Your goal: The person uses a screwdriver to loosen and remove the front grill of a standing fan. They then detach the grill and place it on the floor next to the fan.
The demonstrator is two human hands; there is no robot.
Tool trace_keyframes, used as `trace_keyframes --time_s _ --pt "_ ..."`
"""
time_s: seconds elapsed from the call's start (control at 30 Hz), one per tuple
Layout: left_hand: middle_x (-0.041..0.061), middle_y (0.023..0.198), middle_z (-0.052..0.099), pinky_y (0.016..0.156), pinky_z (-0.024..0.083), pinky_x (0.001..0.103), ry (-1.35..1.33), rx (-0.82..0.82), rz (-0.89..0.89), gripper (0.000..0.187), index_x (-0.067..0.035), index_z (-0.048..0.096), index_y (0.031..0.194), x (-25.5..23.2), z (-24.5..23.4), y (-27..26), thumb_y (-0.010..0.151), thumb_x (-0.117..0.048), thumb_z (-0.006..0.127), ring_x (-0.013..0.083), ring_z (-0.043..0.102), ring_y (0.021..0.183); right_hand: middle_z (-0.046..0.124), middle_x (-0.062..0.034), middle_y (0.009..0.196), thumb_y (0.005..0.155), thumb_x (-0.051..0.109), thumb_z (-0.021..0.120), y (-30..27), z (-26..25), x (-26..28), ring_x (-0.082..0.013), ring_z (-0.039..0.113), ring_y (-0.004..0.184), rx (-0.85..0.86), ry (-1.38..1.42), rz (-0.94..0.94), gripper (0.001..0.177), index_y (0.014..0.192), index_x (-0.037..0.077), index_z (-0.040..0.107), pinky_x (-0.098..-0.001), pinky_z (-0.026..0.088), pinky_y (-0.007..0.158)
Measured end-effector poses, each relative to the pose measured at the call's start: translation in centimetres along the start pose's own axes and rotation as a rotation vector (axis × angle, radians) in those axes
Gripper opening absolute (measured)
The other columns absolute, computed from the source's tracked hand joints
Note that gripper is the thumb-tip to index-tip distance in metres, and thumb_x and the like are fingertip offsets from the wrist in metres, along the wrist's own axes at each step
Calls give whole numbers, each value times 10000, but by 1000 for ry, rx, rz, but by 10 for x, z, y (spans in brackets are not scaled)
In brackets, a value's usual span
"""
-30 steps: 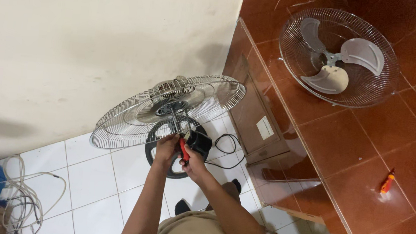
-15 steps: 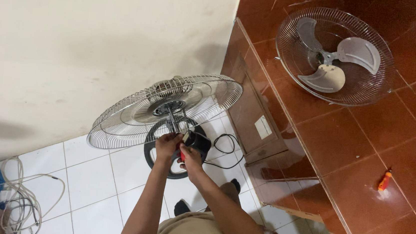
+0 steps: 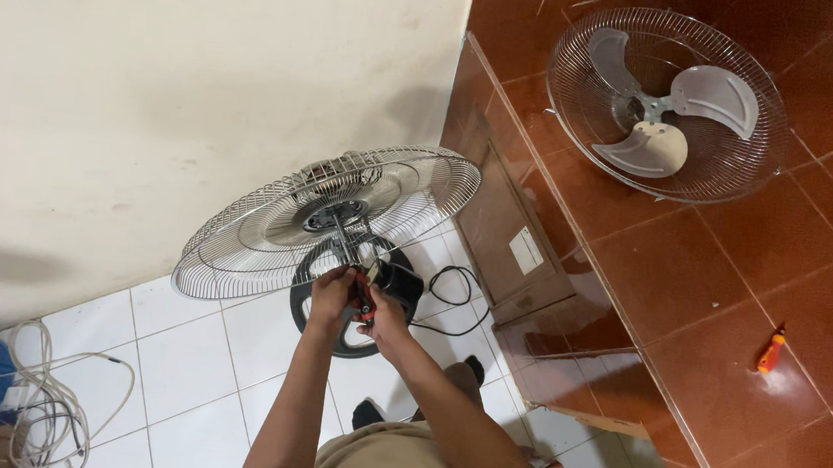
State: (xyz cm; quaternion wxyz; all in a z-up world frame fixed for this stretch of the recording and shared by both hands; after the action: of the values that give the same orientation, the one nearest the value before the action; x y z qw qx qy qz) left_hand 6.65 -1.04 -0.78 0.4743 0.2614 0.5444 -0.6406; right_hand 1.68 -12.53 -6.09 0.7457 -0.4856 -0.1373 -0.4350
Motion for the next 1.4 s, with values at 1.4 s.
trace_keyframes --time_s 1.4 --pt "109 835 766 602 553 273 184 -107 44 310 56 774 1005 3 -15 8 964 -232 669 154 688 678 689 -60 1174 1029 425 448 7 13 -22 -192 684 1034 112 278 109 402 1301 167 595 -392 614 808"
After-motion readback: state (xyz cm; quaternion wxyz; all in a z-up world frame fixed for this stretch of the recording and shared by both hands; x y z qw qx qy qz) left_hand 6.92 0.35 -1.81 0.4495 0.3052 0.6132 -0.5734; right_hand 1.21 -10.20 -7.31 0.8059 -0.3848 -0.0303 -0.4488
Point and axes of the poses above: each hand's wrist, its own y-axis towards the middle knuckle, its own z-axis out of the palm, x = y × z, the point moved 8 cm from there along y, towards the middle knuckle
